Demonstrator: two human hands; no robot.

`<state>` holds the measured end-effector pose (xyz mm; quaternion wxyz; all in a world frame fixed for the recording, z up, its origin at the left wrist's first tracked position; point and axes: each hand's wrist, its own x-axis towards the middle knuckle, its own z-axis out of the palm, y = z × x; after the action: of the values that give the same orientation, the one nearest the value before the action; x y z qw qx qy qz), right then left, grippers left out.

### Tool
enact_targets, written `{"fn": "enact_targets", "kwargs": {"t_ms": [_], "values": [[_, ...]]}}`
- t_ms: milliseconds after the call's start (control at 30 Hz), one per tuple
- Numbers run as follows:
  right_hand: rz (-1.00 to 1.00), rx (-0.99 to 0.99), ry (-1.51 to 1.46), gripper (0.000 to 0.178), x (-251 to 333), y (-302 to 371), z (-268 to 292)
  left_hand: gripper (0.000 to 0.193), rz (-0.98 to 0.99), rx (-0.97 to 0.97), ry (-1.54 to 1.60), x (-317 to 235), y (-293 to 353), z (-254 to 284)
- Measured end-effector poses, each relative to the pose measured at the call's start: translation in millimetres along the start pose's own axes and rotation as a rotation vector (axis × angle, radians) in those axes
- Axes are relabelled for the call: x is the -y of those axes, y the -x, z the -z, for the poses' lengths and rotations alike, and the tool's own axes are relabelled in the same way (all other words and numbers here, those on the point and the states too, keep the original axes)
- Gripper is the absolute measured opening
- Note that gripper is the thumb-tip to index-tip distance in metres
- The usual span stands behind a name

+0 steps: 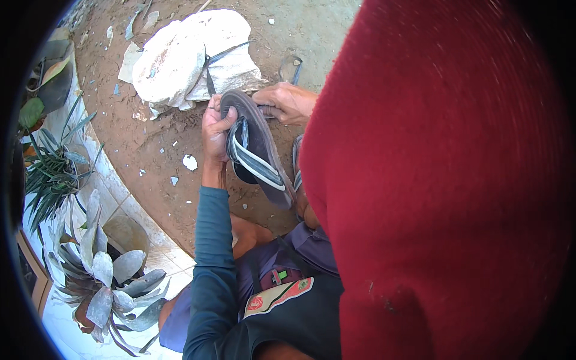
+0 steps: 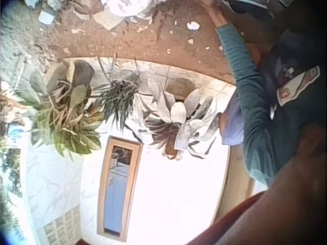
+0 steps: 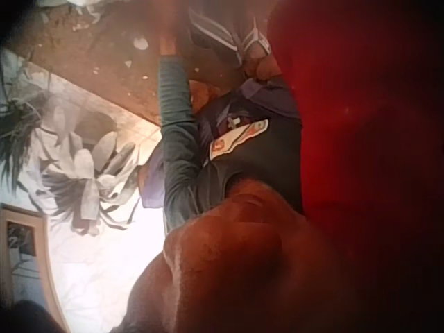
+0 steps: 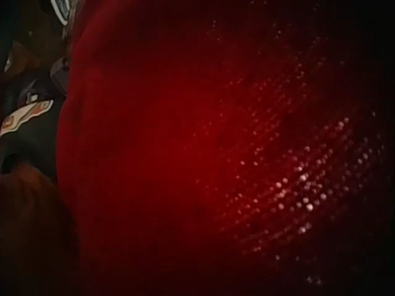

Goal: The person splits plastic strips by hand and threads them through a hole in a sandal sole to secure the strap.

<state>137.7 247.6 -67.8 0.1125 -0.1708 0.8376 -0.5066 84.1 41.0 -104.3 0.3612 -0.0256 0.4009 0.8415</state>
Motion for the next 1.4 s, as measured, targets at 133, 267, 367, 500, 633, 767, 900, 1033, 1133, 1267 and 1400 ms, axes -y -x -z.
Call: {"fn": "enact_targets", "kwargs": {"t_ms": [133,267,367,500,633,767,900,1033,1133,1267,1400], "values": [[0.055,0.151,0.114,0.026,2,-2,14,0.031,0.077,0.121,0.028,0,2,4],[0.091,0.155,-0.065,0.027,24,-2,31,0.036,0.070,0.108,0.159,-5,5,5],[0.069,0.086,0.064,0.029,12,2,28,0.036,0.089,0.148,0.158,-5,5,-7],[0.137,-0.093,0.212,0.014,5,0,21,0.036,0.075,0.131,0.160,-12,10,-28],[0.225,-0.167,0.331,0.010,-5,-7,23,0.038,0.022,0.171,0.161,-13,8,-25],[0.187,-0.167,0.402,0.010,-12,-9,22,0.040,-0.005,0.117,0.019,-22,4,-25],[0.221,-0.523,0.590,0.016,-4,-13,24,0.040,-0.152,0.016,-0.261,-35,0,-9],[-0.335,-0.411,-0.111,0.023,22,-3,13,0.039,-0.218,-0.044,-0.407,-40,3,-13],[-0.672,-0.114,-0.747,0.028,10,-8,-2,0.038,-0.199,0.005,-0.469,-29,1,-15],[-0.642,-0.288,-1.058,0.019,-10,1,-12,0.036,-0.320,-0.072,-1.000,-10,-1,-20],[-0.606,-0.419,-0.802,0.016,-17,4,-21,0.038,-0.488,-0.373,-1.292,-4,8,-22]]}}
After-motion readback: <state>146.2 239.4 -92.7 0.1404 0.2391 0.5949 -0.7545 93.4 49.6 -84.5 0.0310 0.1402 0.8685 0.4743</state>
